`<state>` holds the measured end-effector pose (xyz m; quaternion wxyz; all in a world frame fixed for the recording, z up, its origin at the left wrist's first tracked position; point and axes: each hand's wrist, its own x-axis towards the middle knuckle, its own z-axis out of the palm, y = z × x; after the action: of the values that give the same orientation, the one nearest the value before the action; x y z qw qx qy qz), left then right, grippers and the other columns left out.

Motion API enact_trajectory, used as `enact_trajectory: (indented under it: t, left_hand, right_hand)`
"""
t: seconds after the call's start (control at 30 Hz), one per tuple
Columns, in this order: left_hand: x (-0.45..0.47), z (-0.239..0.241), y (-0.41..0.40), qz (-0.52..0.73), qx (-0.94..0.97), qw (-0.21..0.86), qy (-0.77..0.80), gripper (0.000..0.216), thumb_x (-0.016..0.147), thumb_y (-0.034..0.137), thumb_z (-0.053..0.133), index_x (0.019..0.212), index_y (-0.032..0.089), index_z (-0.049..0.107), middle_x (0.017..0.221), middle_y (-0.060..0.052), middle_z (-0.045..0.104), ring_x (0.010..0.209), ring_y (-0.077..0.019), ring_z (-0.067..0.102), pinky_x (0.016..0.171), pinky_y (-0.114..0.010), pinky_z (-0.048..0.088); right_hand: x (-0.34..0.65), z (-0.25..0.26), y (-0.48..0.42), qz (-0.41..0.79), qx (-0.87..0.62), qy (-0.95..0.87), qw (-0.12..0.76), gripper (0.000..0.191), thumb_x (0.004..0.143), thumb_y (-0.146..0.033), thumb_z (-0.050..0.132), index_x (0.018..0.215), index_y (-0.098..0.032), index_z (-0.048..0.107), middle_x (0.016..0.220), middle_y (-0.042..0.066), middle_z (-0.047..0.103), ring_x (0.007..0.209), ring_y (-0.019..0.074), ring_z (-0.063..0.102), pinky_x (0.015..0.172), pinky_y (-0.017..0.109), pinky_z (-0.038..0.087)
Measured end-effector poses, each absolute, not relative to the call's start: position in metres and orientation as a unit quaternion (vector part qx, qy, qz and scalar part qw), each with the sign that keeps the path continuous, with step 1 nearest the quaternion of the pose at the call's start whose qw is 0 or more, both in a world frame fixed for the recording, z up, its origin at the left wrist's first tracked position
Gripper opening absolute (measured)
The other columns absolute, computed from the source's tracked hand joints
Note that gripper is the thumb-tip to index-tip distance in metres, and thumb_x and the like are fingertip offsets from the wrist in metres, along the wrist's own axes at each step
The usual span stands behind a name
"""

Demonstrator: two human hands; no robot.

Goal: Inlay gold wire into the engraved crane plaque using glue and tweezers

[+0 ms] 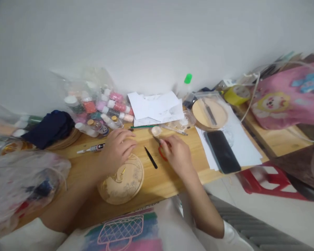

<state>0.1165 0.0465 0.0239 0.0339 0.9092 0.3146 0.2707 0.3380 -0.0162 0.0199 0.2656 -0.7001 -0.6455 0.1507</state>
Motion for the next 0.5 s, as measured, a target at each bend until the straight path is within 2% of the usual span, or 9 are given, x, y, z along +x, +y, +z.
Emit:
enact_trajectory:
  t: [0.03,0.07,0.17,0.3,0.43,0.5]
  left_hand:
    - [0.114,0.025,0.051,0.276,0.903,0.028,0.328,0.017,0.093,0.016,0.052,0.085,0.019,0.067,0.102,-0.007,0.067,0.101,-0.0237,0.056,0.091,-0.045,0.047]
    - [0.112,0.026,0.056,0.281,0.897,0.026,0.341,0.016,0.093,0.016,0.052,0.086,0.020,0.067,0.102,-0.007,0.067,0.101,-0.0238,0.056,0.091,-0.045,0.047]
    - [0.105,0.030,0.067,0.305,0.879,0.031,0.365,0.015,0.092,0.017,0.054,0.087,0.021,0.067,0.103,-0.006,0.067,0.102,-0.0240,0.057,0.089,-0.045,0.048]
    - [0.104,0.039,0.075,0.337,0.865,0.042,0.370,0.013,0.092,0.019,0.054,0.087,0.021,0.066,0.103,-0.006,0.066,0.101,-0.0222,0.058,0.089,-0.043,0.049]
    - [0.108,0.051,0.073,0.384,0.843,0.100,0.364,0.009,0.091,0.017,0.057,0.088,0.020,0.065,0.102,-0.005,0.066,0.101,-0.0190,0.060,0.090,-0.039,0.049]
    - [0.111,0.058,0.069,0.405,0.832,0.119,0.360,0.008,0.091,0.016,0.059,0.089,0.020,0.065,0.102,-0.005,0.066,0.101,-0.0180,0.061,0.090,-0.038,0.050]
  right_hand:
    - [0.343,0.019,-0.015,0.135,-0.729,-0.641,0.198,0.016,0.089,-0.027,0.058,0.079,-0.019,0.069,0.077,0.006,0.069,0.070,0.0189,0.063,0.060,0.028,0.042]
    - [0.347,0.018,-0.014,0.132,-0.732,-0.646,0.170,0.012,0.085,-0.026,0.063,0.077,-0.018,0.069,0.076,0.007,0.070,0.069,0.0204,0.063,0.059,0.029,0.041]
    - [0.350,0.012,-0.014,0.122,-0.726,-0.663,0.135,0.006,0.077,-0.018,0.068,0.072,-0.018,0.065,0.072,0.008,0.068,0.064,0.0209,0.063,0.056,0.028,0.038]
    - [0.346,0.005,-0.015,0.109,-0.729,-0.664,0.129,0.009,0.077,-0.017,0.063,0.069,-0.019,0.060,0.067,0.009,0.066,0.057,0.0200,0.061,0.051,0.027,0.034]
    - [0.345,0.007,-0.017,0.134,-0.711,-0.673,0.153,0.002,0.074,-0.020,0.062,0.074,-0.019,0.059,0.067,0.006,0.066,0.055,0.0187,0.061,0.050,0.026,0.038]
    - [0.343,0.012,-0.019,0.170,-0.685,-0.684,0.185,0.006,0.072,-0.019,0.061,0.077,-0.020,0.058,0.066,0.001,0.065,0.055,0.0157,0.061,0.051,0.024,0.041]
